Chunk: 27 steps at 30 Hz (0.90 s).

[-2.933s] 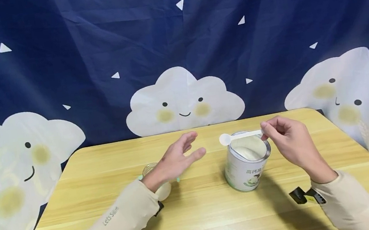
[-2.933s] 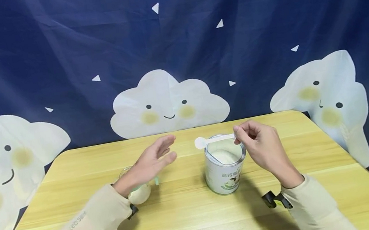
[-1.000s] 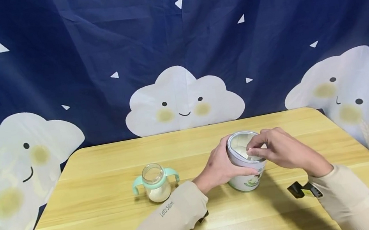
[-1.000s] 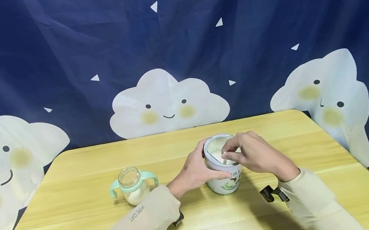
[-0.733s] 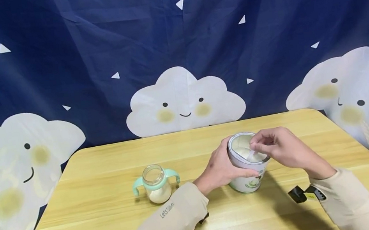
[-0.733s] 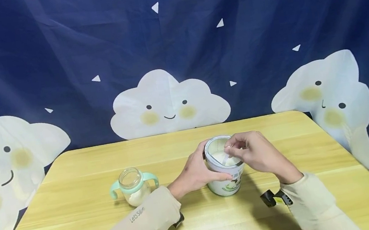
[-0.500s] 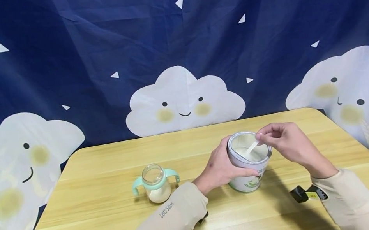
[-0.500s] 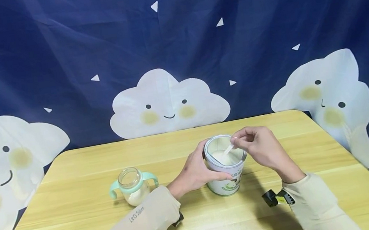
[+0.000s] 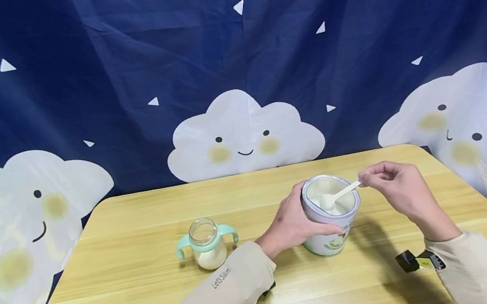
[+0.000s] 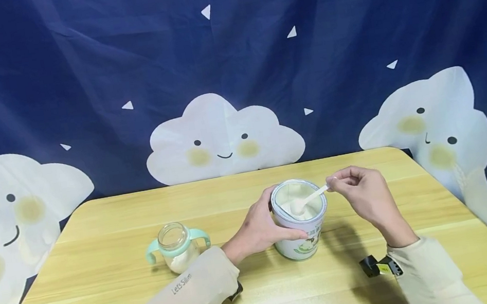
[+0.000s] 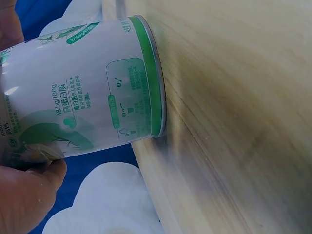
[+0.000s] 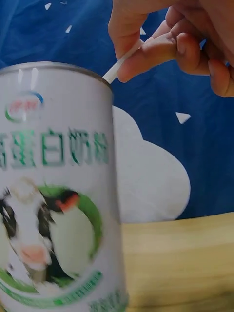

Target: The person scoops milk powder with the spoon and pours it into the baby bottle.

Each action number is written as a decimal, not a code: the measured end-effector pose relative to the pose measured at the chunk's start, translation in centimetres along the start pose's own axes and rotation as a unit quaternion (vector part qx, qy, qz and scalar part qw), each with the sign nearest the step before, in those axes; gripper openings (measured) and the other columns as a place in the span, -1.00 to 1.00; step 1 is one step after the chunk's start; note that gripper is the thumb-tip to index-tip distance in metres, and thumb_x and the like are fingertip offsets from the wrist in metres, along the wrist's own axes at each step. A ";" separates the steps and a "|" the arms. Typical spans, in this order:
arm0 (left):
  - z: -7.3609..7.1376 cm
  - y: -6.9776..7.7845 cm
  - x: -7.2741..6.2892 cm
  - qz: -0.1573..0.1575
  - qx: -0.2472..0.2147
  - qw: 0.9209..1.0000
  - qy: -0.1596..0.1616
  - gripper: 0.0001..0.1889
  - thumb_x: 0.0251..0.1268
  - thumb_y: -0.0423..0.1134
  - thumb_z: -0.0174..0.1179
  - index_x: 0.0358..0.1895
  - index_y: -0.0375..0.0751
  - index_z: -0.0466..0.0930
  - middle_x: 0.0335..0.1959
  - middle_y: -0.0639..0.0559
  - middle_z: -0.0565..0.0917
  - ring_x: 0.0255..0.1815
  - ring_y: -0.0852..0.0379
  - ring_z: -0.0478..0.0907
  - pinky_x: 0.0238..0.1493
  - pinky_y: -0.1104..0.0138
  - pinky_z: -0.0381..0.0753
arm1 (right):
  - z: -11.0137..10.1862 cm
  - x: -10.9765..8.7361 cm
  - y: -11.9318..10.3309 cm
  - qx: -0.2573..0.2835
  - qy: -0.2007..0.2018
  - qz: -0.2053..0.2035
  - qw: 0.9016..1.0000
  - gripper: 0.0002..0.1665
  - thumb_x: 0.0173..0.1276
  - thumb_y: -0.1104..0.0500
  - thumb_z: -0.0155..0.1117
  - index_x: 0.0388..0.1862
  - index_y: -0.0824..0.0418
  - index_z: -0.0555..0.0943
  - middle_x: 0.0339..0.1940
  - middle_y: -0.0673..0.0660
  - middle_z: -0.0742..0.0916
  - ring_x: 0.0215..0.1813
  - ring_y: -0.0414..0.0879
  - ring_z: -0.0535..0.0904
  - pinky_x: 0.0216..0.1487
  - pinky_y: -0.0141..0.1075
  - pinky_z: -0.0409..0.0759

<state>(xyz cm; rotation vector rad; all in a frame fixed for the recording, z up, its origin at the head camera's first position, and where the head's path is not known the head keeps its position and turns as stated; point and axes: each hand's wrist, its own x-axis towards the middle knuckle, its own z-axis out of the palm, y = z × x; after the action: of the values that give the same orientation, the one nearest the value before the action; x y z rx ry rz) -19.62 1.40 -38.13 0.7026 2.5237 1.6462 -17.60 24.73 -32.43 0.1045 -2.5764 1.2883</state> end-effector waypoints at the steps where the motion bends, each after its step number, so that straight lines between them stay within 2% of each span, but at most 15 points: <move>1: 0.0 0.0 0.0 -0.002 0.002 1.000 0.000 0.10 -0.31 -0.06 0.71 0.44 -0.01 0.26 0.15 0.22 0.56 0.11 0.30 0.51 0.19 0.32 0.50 | 0.0 0.0 0.2 -0.002 0.001 0.002 1.000 -0.63 0.45 0.04 0.30 -0.15 0.38 0.68 -0.44 -0.14 0.78 -0.29 -0.40 0.57 -0.37 -0.36 0.36; 6: 0.0 0.1 -0.1 -0.008 0.017 1.000 0.001 0.10 -0.30 -0.04 0.71 0.44 -0.02 0.26 0.16 0.20 0.57 0.12 0.29 0.51 0.19 0.30 0.49 | -0.1 -0.1 0.5 -0.002 0.005 0.008 1.000 -0.64 0.44 0.03 0.30 -0.16 0.36 0.68 -0.46 -0.17 0.77 -0.36 -0.31 0.49 -0.45 -0.30 0.30; 11: 0.0 0.2 0.0 -0.009 0.020 1.000 0.000 0.11 -0.30 -0.03 0.71 0.45 -0.02 0.25 0.17 0.16 0.57 0.13 0.27 0.50 0.20 0.28 0.49 | -0.2 0.0 0.6 0.013 0.009 0.014 1.000 -0.63 0.45 0.03 0.30 -0.14 0.37 0.68 -0.47 -0.21 0.77 -0.31 -0.32 0.53 -0.42 -0.30 0.29; 17: -0.2 0.4 -0.2 -0.007 0.022 1.000 -0.006 0.16 -0.29 -0.01 0.70 0.49 -0.03 0.19 0.21 0.12 0.54 0.19 0.18 0.49 0.24 0.21 0.47 | -0.1 -0.2 0.7 -0.001 0.012 0.020 1.000 -0.61 0.46 0.00 0.28 -0.13 0.35 0.67 -0.48 -0.24 0.76 -0.30 -0.35 0.53 -0.41 -0.30 0.30; 23: -1.4 0.5 -0.7 -0.024 0.035 0.999 -0.018 0.26 -0.27 0.05 0.68 0.56 -0.04 0.06 0.45 0.10 0.34 0.42 0.07 0.31 0.37 0.06 0.37 | -0.2 -0.2 0.6 0.008 0.012 0.030 0.999 -0.59 0.46 -0.03 0.28 -0.12 0.34 0.67 -0.45 -0.21 0.77 -0.25 -0.39 0.54 -0.32 -0.33 0.31; 27: -2.4 0.3 -1.2 -0.027 0.041 0.998 -0.032 0.28 -0.23 0.06 0.67 0.59 -0.07 0.01 0.55 0.03 0.20 0.49 -0.01 0.24 0.41 0.06 0.33 | -0.2 -0.2 0.6 0.012 0.008 0.038 0.999 -0.61 0.46 -0.01 0.28 -0.11 0.34 0.67 -0.46 -0.22 0.77 -0.21 -0.46 0.55 -0.24 -0.37 0.33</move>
<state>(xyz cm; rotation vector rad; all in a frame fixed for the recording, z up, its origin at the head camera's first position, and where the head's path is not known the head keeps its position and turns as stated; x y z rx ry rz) -19.10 -1.03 -37.05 0.6747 2.5555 1.4862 -17.50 25.26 -32.84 0.0016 -2.5753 1.3421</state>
